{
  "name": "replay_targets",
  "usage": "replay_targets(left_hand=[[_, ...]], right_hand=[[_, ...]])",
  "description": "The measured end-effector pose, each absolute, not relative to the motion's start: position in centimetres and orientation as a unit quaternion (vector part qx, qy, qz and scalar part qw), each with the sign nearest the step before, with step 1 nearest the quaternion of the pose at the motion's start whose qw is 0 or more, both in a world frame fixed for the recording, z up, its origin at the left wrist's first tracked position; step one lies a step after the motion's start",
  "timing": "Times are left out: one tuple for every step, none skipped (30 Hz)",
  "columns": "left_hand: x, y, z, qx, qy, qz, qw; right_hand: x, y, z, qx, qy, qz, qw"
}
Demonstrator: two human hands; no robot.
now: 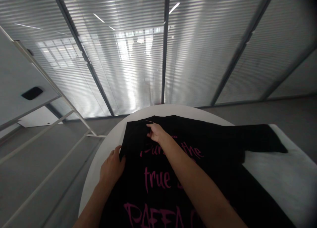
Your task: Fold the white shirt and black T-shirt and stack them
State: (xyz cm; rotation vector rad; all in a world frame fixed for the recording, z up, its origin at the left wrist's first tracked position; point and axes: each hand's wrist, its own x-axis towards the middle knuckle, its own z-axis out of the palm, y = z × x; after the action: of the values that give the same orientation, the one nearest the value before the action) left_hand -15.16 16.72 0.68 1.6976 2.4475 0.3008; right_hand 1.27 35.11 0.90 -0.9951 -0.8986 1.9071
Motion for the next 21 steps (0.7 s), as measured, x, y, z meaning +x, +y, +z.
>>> replay_targets(left_hand=[[-15.3,16.8,0.7,0.552,0.823,0.102,0.084],[-15.4,16.9,0.7,0.536,0.831,0.114,0.091],[-15.6,17.1,0.6,0.519,0.839,0.135,0.096],[-15.9,17.2,0.6,0.502,0.844,0.159,0.099],[-16.2,17.3,0.5,0.489,0.847,0.181,0.100],[-16.5,17.3,0.5,0.482,0.848,0.196,0.100],[-16.8,17.3,0.5,0.482,0.846,0.202,0.101],[-17.0,17.3,0.5,0.487,0.843,0.202,0.102],[-17.2,17.1,0.5,0.497,0.839,0.196,0.104],[-17.3,16.9,0.6,0.512,0.832,0.185,0.105],[-17.3,16.6,0.6,0.532,0.824,0.169,0.101],[-17.3,16.2,0.7,0.554,0.814,0.146,0.093],[-17.3,15.9,0.7,0.575,0.806,0.117,0.082],[-17.3,15.5,0.7,0.592,0.798,0.086,0.069],[-17.5,15.1,0.7,0.605,0.792,0.061,0.059],[-17.9,14.9,0.8,0.614,0.785,0.048,0.058],[-18.4,14.8,1.0,0.627,0.774,0.046,0.072],[-19.2,14.9,1.2,0.643,0.756,0.057,0.104],[-20.0,15.3,1.6,0.659,0.733,0.076,0.150],[-21.0,16.0,2.0,0.668,0.708,0.100,0.205],[-21.8,17.0,2.5,0.666,0.689,0.127,0.255]], right_hand=[[1.2,35.0,1.1,-0.390,-0.347,0.756,0.395],[1.2,34.9,1.3,-0.388,-0.338,0.761,0.394],[1.1,34.8,1.4,-0.387,-0.329,0.767,0.391],[1.0,34.6,1.6,-0.385,-0.321,0.773,0.388],[0.9,34.5,1.7,-0.382,-0.314,0.779,0.386],[0.8,34.3,1.8,-0.381,-0.308,0.783,0.384],[0.7,34.2,1.9,-0.384,-0.304,0.784,0.383],[0.6,34.1,2.0,-0.387,-0.301,0.782,0.384],[0.6,34.1,2.1,-0.392,-0.303,0.778,0.386],[0.7,34.0,2.1,-0.398,-0.310,0.772,0.387],[0.8,34.0,2.1,-0.405,-0.324,0.763,0.386],[0.9,34.0,2.0,-0.413,-0.346,0.751,0.382],[1.1,34.0,1.9,-0.422,-0.372,0.738,0.373],[1.3,34.0,1.6,-0.434,-0.398,0.723,0.362],[1.4,34.0,1.3,-0.445,-0.421,0.708,0.351],[1.6,33.9,1.0,-0.456,-0.435,0.697,0.342],[1.7,33.9,0.6,-0.466,-0.445,0.687,0.335],[1.7,33.9,0.3,-0.476,-0.455,0.678,0.328],[1.7,34.0,0.0,-0.484,-0.468,0.666,0.321],[1.7,34.0,-0.3,-0.489,-0.486,0.652,0.315],[1.6,34.1,-0.5,-0.491,-0.507,0.637,0.310]])
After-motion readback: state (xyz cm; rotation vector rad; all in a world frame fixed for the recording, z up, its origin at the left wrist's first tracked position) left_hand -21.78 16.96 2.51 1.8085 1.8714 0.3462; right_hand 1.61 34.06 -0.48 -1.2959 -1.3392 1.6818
